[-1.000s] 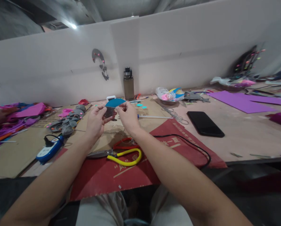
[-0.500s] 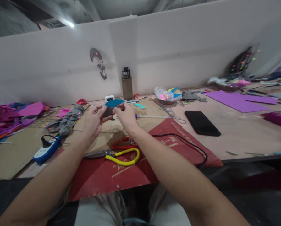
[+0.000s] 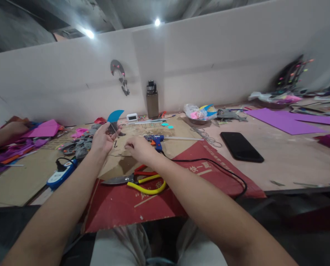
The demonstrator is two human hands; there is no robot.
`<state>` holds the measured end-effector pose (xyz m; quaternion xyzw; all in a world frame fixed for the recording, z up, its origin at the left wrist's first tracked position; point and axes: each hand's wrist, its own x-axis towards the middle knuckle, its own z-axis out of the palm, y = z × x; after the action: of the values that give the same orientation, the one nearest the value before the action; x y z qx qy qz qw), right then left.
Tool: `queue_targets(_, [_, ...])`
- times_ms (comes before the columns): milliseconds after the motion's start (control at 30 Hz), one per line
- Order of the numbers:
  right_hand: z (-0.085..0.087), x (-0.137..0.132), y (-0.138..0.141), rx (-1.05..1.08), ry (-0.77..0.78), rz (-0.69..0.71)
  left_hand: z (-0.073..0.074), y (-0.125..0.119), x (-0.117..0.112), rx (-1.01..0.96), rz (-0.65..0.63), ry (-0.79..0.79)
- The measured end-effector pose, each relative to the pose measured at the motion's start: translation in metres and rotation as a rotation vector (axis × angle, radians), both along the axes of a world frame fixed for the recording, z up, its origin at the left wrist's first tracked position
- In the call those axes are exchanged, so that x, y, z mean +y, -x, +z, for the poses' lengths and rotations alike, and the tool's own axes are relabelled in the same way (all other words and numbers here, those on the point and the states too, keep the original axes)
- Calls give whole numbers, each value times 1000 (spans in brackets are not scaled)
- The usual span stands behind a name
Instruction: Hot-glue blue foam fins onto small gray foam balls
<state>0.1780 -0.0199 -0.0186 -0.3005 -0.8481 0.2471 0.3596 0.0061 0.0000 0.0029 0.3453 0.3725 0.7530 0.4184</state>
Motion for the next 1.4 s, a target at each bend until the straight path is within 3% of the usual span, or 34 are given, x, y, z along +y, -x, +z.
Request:
queue_targets(233, [3, -4, -2, -179, -29, -20, -6, 0, 5, 46, -66, -28])
queue_targets(400, [5, 1, -9, -184, 6, -195, -5, -4, 1, 111, -42, -62])
queue_targets(500, [7, 5, -12, 12, 84, -321, -5, -12, -2, 195, 3, -110])
queue_targets(567, [7, 8, -10, 189, 182, -318, -5, -18, -5, 271, 24, -141])
queue_targets(767, [4, 10, 3, 752, 602, -69, -3, -37, -24, 617, 122, -276])
queue_targets(867, [6, 8, 3, 824, 736, 51, -1, -43, -29, 642, 133, -291])
queue_targets(1133, [15, 9, -10, 773, 538, -201, 0, -50, -28, 281, -134, -74])
queue_targets(1400, [12, 13, -8, 752, 480, -205, 1, -52, -30, 198, -202, 9])
